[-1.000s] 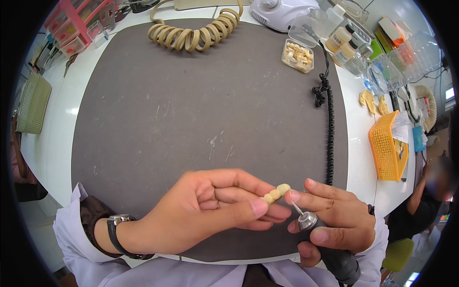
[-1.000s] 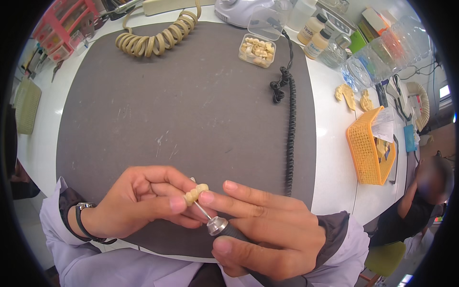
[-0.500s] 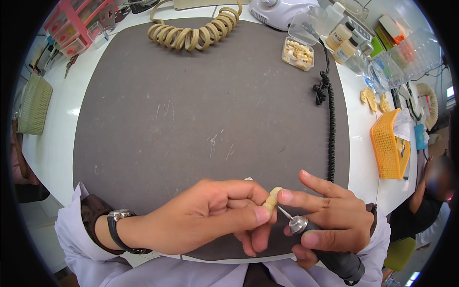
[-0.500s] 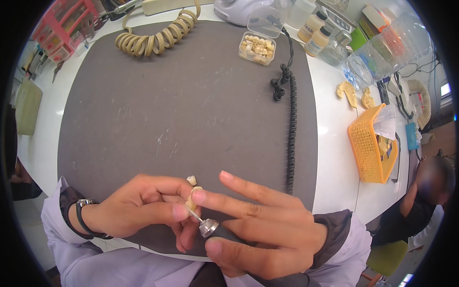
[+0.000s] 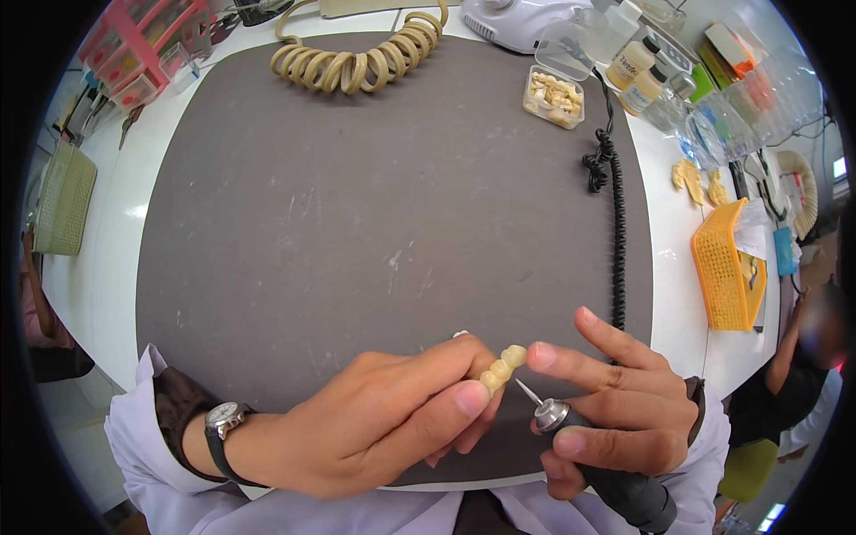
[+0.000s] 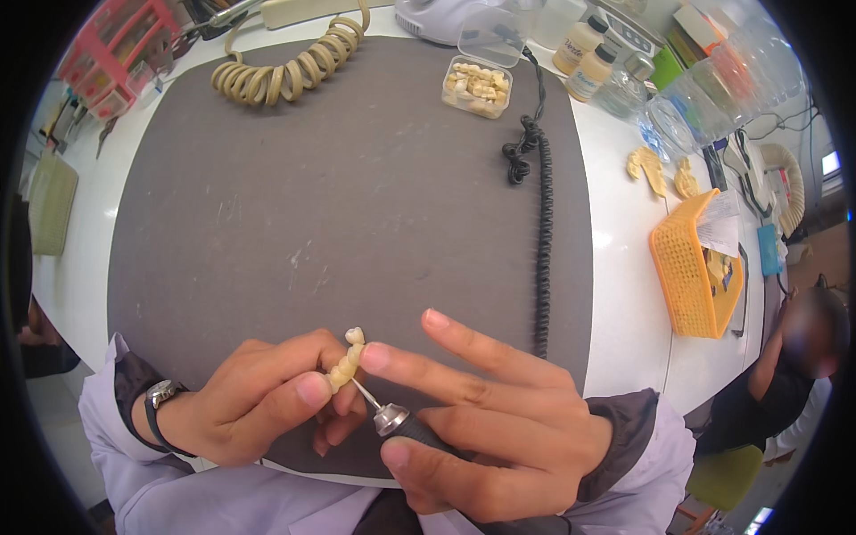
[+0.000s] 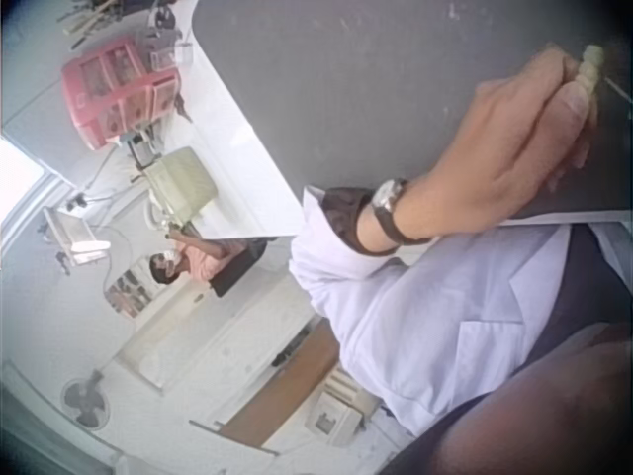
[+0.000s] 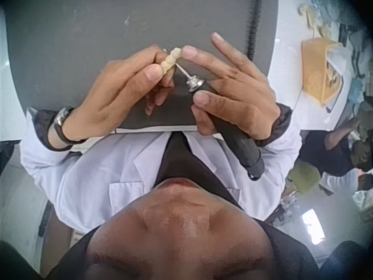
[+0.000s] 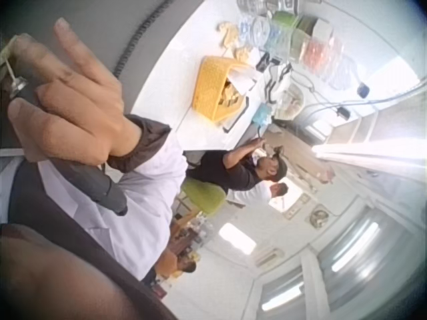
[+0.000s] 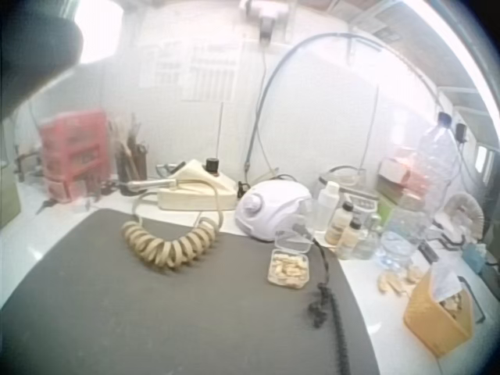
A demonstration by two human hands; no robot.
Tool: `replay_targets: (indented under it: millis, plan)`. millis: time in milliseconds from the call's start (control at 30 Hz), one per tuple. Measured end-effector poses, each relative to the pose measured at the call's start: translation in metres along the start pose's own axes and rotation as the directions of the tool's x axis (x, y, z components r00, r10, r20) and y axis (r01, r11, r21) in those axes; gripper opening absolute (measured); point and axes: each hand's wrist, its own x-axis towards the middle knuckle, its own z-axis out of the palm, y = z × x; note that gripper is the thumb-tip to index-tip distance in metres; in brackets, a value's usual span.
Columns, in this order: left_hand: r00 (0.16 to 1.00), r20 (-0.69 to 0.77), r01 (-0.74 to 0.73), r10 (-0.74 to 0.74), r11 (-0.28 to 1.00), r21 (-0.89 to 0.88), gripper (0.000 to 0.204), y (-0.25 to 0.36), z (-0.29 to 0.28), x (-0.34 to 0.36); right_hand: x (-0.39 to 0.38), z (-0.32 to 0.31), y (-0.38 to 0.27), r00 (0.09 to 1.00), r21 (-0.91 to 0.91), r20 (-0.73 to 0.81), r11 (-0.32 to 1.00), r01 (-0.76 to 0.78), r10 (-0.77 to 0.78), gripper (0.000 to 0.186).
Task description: The person uses a hand-held rotary tool to refine the surface of dental prosthetics, including a three-unit bridge and individual crown pieces. They hold the prosthetics by hand while applying the spinning tool tip to different areas and periodically set pieces down on the work mat.
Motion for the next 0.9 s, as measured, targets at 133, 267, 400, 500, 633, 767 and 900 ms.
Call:
replay_targets:
  millis: [133, 267, 400, 500, 633, 767, 900]
  plan:
    - [0.999, -0.022, -0.039, 0.041, 0.996, 0.086, 0.026, -0.001, 0.001, 0.0, 0.0, 0.0, 0.006, 1.0, 0.034, -0.006, 0.999, 0.024, -0.024, 0.028]
    - [0.998, -0.042, -0.032, 0.037, 0.993, 0.117, 0.026, -0.001, 0.002, -0.001, 0.0, 0.002, 0.007, 1.0, 0.044, -0.006, 0.999, 0.019, -0.018, 0.029]
    - [0.999, -0.049, -0.015, 0.02, 0.994, 0.112, 0.026, 0.0, 0.002, -0.001, 0.006, 0.01, 0.009, 0.978, 0.028, -0.172, 0.992, 0.125, -0.119, 0.012]
    - [0.998, -0.061, -0.013, 0.02, 0.993, 0.114, 0.026, -0.001, 0.003, -0.001, 0.007, 0.009, 0.008, 0.983, 0.035, -0.151, 0.993, 0.11, -0.104, 0.012]
    - [0.997, -0.062, -0.028, 0.037, 0.989, 0.142, 0.024, -0.002, 0.003, -0.001, 0.008, 0.012, 0.006, 0.982, 0.046, -0.175, 0.996, 0.081, -0.072, 0.013]
    - [0.997, -0.063, -0.023, 0.032, 0.99, 0.138, 0.023, -0.002, 0.003, -0.001, 0.008, 0.014, 0.007, 0.978, 0.054, -0.199, 0.996, 0.078, -0.066, 0.014]
    - [0.997, -0.068, -0.019, 0.028, 0.992, 0.125, 0.024, -0.002, 0.003, -0.001, 0.007, 0.013, 0.008, 0.981, 0.074, -0.184, 0.995, 0.073, -0.059, 0.014]
